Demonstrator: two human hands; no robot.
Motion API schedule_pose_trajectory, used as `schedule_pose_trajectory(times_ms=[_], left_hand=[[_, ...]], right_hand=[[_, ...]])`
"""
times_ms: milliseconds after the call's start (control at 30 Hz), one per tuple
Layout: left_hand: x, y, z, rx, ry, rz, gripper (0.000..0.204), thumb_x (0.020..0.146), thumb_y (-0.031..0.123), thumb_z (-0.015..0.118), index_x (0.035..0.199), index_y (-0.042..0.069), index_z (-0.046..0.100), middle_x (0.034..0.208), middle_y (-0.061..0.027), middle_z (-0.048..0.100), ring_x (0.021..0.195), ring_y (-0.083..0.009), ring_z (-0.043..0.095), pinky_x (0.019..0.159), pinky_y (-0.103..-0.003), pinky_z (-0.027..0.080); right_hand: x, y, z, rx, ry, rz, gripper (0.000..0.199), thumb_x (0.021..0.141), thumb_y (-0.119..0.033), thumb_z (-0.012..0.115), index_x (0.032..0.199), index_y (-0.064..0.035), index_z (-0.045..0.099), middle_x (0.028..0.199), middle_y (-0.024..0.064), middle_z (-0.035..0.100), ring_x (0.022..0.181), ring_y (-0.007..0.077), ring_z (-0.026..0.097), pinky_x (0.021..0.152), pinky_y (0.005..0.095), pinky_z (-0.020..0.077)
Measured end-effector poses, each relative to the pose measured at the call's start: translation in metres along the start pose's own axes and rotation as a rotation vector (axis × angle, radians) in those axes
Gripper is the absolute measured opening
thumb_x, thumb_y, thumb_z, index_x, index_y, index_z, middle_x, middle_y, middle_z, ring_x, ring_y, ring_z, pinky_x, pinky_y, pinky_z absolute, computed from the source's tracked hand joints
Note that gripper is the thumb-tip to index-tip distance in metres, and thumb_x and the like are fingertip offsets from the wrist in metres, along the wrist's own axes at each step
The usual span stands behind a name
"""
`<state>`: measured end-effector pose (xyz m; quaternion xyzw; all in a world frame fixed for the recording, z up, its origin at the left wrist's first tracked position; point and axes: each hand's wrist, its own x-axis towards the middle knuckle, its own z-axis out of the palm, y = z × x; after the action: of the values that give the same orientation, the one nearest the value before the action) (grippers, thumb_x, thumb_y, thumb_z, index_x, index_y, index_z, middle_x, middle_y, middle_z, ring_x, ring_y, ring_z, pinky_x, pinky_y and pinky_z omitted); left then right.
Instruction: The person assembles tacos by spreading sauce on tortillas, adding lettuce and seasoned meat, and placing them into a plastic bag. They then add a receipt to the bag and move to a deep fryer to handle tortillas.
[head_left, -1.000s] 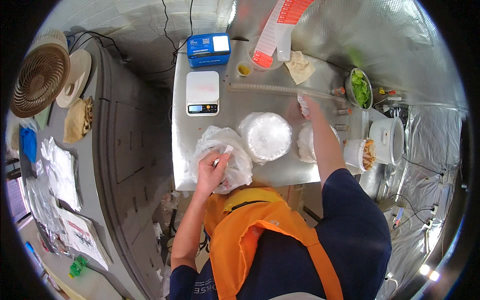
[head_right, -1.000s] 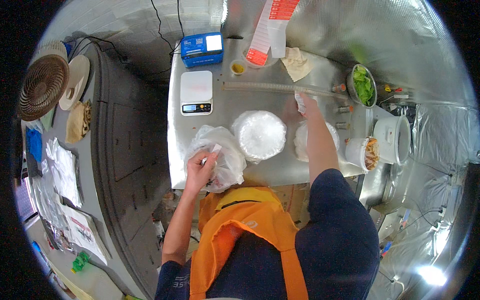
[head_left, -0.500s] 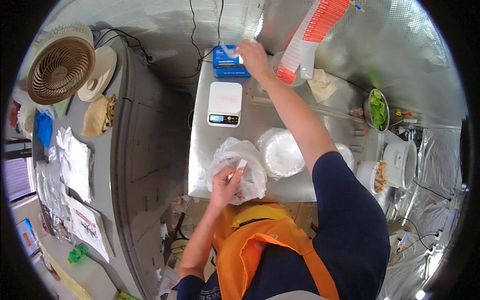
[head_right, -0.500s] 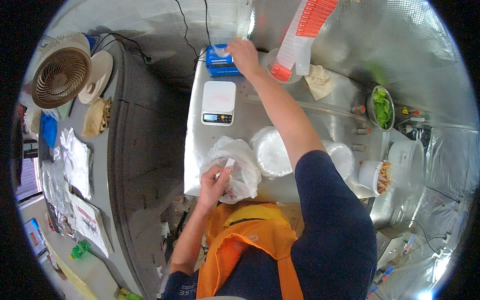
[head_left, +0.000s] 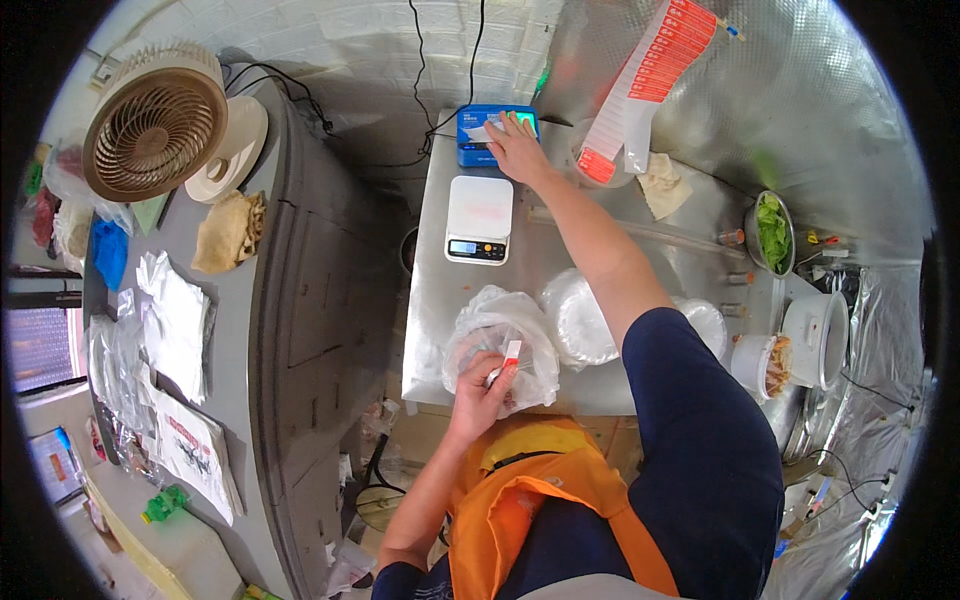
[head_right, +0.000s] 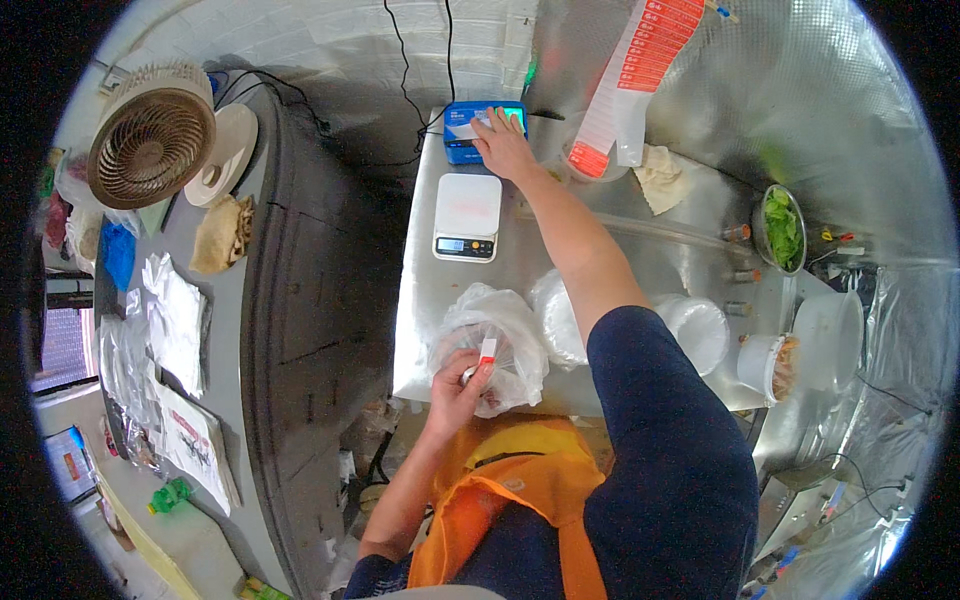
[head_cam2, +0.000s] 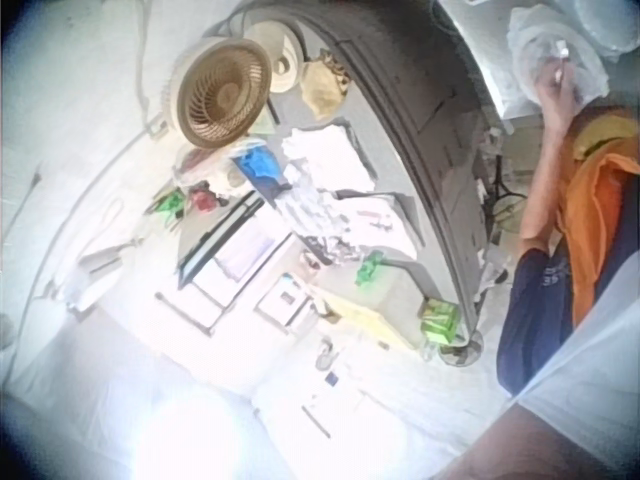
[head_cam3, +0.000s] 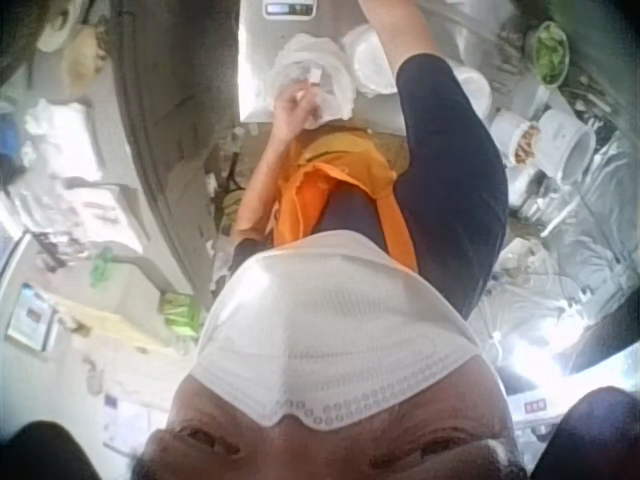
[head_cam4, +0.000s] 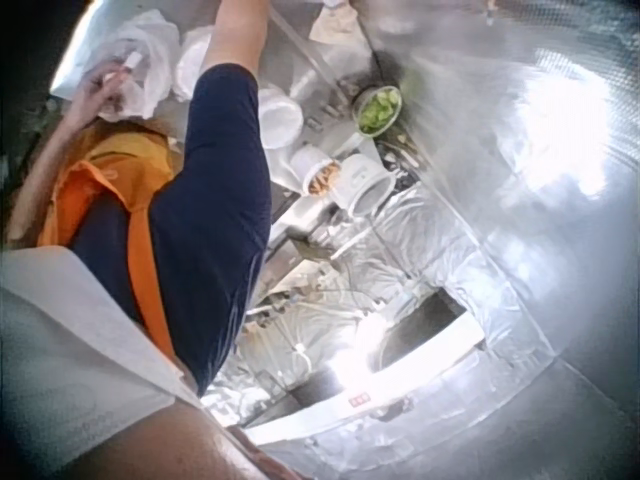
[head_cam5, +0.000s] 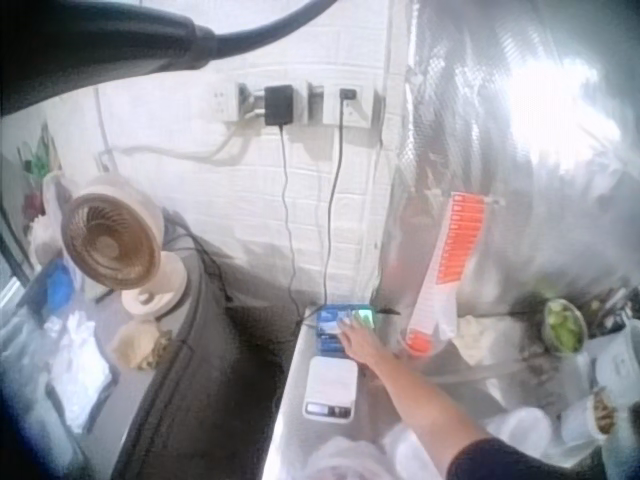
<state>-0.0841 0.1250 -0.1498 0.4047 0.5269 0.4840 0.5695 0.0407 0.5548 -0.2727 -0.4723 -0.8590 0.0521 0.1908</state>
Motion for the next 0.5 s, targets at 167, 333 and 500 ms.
schedule_pose_trajectory(times_ms=[167, 333, 500], left_hand=[[-0.01, -0.006, 0.0, -0.162, -0.005, -0.15, 0.021, 0.105, 0.013, 0.064, 0.119, 0.0, 0.072, 0.084, -0.0013, 0.066, 0.066, -0.0071, 0.06, 0.053, -0.025, 0.051], [0.015, -0.007, 0.001, -0.183, 0.153, -0.327, 0.019, 0.104, 0.017, 0.065, 0.109, 0.002, 0.075, 0.074, 0.003, 0.061, 0.059, -0.004, 0.051, 0.053, -0.022, 0.041], [0.025, -0.005, -0.014, -0.27, 0.118, -0.268, 0.013, 0.103, 0.011, 0.064, 0.101, 0.002, 0.073, 0.071, 0.0032, 0.061, 0.058, -0.0031, 0.048, 0.051, -0.021, 0.036]], right_hand=[[0.004, -0.01, -0.007, -0.019, -0.023, 0.066, 0.043, 0.105, -0.029, 0.054, 0.147, -0.018, 0.058, 0.157, 0.0266, 0.043, 0.15, 0.0438, 0.035, 0.122, 0.0578, 0.0269], [-0.013, -0.037, -0.05, 0.629, 0.18, 0.124, 0.028, 0.099, -0.012, 0.061, 0.123, -0.0038, 0.071, 0.115, 0.0174, 0.072, 0.1, 0.0243, 0.069, 0.088, 0.0382, 0.0541], [-0.162, -0.177, -0.174, 1.236, -0.385, 0.311, 0.016, 0.095, -0.016, 0.076, 0.102, -0.0023, 0.072, 0.091, 0.0001, 0.073, 0.083, 0.0059, 0.062, 0.074, 0.0248, 0.052]])
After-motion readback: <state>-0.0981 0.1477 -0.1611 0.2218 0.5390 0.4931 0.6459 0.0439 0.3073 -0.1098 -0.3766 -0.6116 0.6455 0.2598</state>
